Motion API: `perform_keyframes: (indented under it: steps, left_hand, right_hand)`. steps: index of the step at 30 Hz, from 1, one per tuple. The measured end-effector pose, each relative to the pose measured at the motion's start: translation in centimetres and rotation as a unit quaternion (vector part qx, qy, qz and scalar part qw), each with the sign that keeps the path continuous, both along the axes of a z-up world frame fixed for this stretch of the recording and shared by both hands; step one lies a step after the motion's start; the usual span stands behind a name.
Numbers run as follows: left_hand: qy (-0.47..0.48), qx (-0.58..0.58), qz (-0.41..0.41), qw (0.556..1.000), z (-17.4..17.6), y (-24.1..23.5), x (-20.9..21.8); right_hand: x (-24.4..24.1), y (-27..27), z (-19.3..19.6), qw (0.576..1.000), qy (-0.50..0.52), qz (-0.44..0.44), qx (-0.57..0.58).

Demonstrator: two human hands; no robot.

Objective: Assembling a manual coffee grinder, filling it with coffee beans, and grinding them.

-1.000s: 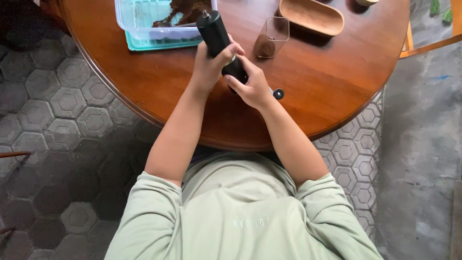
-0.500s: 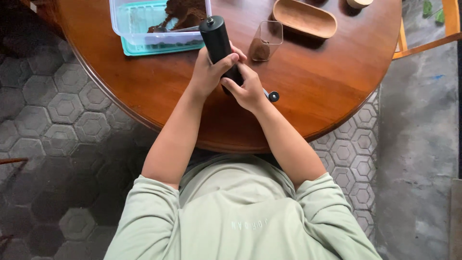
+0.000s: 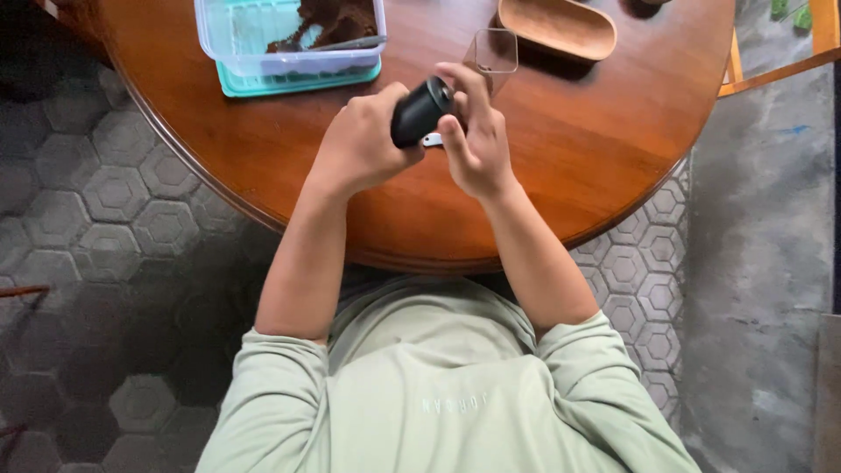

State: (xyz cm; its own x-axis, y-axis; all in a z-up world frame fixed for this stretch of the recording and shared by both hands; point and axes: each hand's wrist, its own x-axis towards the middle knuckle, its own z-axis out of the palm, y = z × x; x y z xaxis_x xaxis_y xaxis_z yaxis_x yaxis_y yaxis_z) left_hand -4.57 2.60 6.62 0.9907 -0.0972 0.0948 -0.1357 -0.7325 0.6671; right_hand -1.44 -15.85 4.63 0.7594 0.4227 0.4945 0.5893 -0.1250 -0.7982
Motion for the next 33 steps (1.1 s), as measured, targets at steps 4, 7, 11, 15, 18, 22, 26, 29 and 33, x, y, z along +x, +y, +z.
perform_keyframes:
  steps: [4,7,11,15,18,22,26,29,33]
  left_hand:
    - [0.082,0.037,0.0,0.996,1.2,-0.1,-1.1]
    - [0.057,0.058,0.002,0.997,0.7,1.4,-1.1]
    - [0.016,0.008,-0.001,1.0,-0.8,3.9,-1.1]
    - [-0.092,-0.094,0.041,0.99,-1.8,5.9,-1.1]
    - [-0.145,-0.118,0.041,0.981,-3.0,6.6,-0.1]
    - [-0.157,-0.11,0.053,0.98,-4.2,6.7,1.0]
    - [-0.19,-0.104,0.071,0.974,-5.1,7.1,1.6]
    - [-0.19,-0.118,0.061,0.973,-5.9,7.2,1.7]
    - [-0.18,-0.121,0.067,0.974,-5.8,7.0,1.9]
  right_hand:
    - [0.9,0.5,0.4,0.997,-0.017,0.004,-0.076]
    - [1.3,1.2,-0.2,0.995,-0.036,0.032,-0.091]
    - [2.1,1.6,-0.9,0.999,-0.02,-0.02,-0.042]
    - [3.4,2.9,-2.3,0.961,0.067,-0.042,-0.266]
    - [5.3,3.7,-6.3,0.919,-0.154,-0.055,-0.358]
    - [5.6,4.4,-6.5,0.887,-0.191,-0.091,-0.411]
    - [5.8,4.7,-6.7,0.892,-0.157,-0.058,-0.42]
    - [6.1,4.4,-7.2,0.898,-0.148,-0.044,-0.412]
    - [7.1,5.6,-3.9,0.972,-0.058,-0.052,-0.22]
